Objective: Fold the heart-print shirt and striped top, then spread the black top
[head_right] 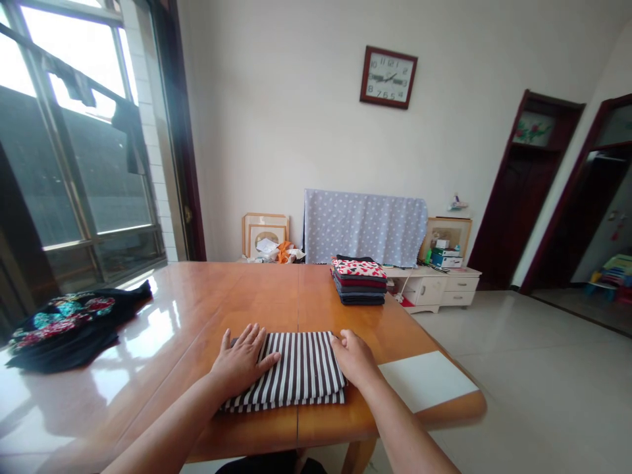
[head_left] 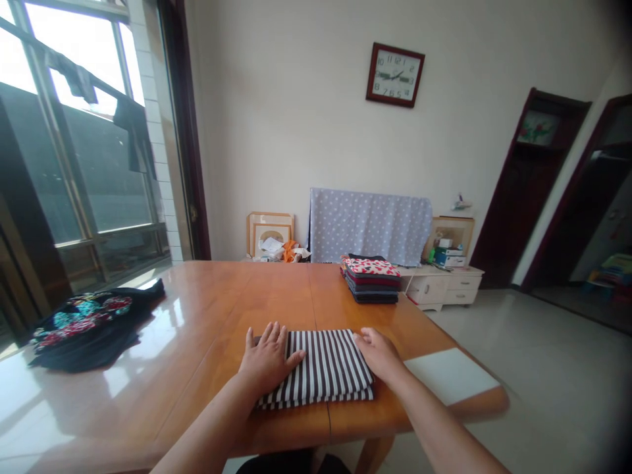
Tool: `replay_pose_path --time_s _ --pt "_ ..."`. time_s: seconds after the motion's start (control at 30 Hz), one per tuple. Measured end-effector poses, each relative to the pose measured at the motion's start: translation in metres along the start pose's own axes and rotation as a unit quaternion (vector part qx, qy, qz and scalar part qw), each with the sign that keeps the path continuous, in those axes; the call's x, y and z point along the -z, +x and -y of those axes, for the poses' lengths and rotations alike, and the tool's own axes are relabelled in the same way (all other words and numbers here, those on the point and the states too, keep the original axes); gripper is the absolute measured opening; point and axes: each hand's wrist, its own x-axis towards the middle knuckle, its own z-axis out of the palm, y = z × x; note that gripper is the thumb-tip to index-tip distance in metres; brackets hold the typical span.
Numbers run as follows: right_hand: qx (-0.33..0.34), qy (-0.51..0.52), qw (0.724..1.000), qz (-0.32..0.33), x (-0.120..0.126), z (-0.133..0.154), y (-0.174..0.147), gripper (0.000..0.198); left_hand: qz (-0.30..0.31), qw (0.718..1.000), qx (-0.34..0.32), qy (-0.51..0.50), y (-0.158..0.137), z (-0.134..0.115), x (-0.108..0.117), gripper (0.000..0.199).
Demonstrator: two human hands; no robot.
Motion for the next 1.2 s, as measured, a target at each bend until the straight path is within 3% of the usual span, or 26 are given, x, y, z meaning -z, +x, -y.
replay_pose_path --time_s 0.17,0.27,0.37,0.67,0.77,0.93,1.0,1.1,1.2 --pt "-0.036 -0.04 0.997 0.054 0.012 0.001 -0.008 0.047 -0.002 0.997 -0.071 -0.034 -0.011 -0.023 0.013 0.059" --pt "-0.036 -0.054 0.995 0.08 0.011 0.007 -0.01 0.045 0.023 0.993 -0.109 -0.05 -0.018 -0.03 0.008 0.06" --pt "-0.031 -0.048 0.994 0.093 0.009 0.012 -0.009 0.035 0.038 0.992 -0.105 -0.051 -0.021 -0.032 0.002 0.067" --pt "-0.077 0.12 0.987 0.073 -0.006 0.019 -0.006 0.013 0.047 0.993 -0.104 -0.033 -0.021 -0.034 0.002 0.08" --pt "-0.133 0.243 0.959 0.055 -0.008 0.02 -0.008 0.014 0.049 0.993 -0.104 -0.038 -0.022 -0.034 0.002 0.081" --pt "-0.165 0.341 0.919 0.11 -0.004 0.023 -0.014 0.024 0.053 0.992 -0.103 -0.054 -0.022 -0.033 0.002 0.082" --pt "-0.198 0.405 0.883 0.134 -0.002 0.024 -0.016 0.028 0.053 0.991 -0.104 -0.062 -0.022 -0.032 0.002 0.083" --pt "-0.269 0.503 0.802 0.174 0.001 0.027 -0.019 0.035 0.054 0.99 -0.105 -0.074 -0.023 -0.032 0.003 0.085" --pt "-0.291 0.544 0.762 0.193 0.004 0.036 -0.022 0.036 0.058 0.989 -0.106 -0.083 -0.025 -0.033 0.006 0.088"
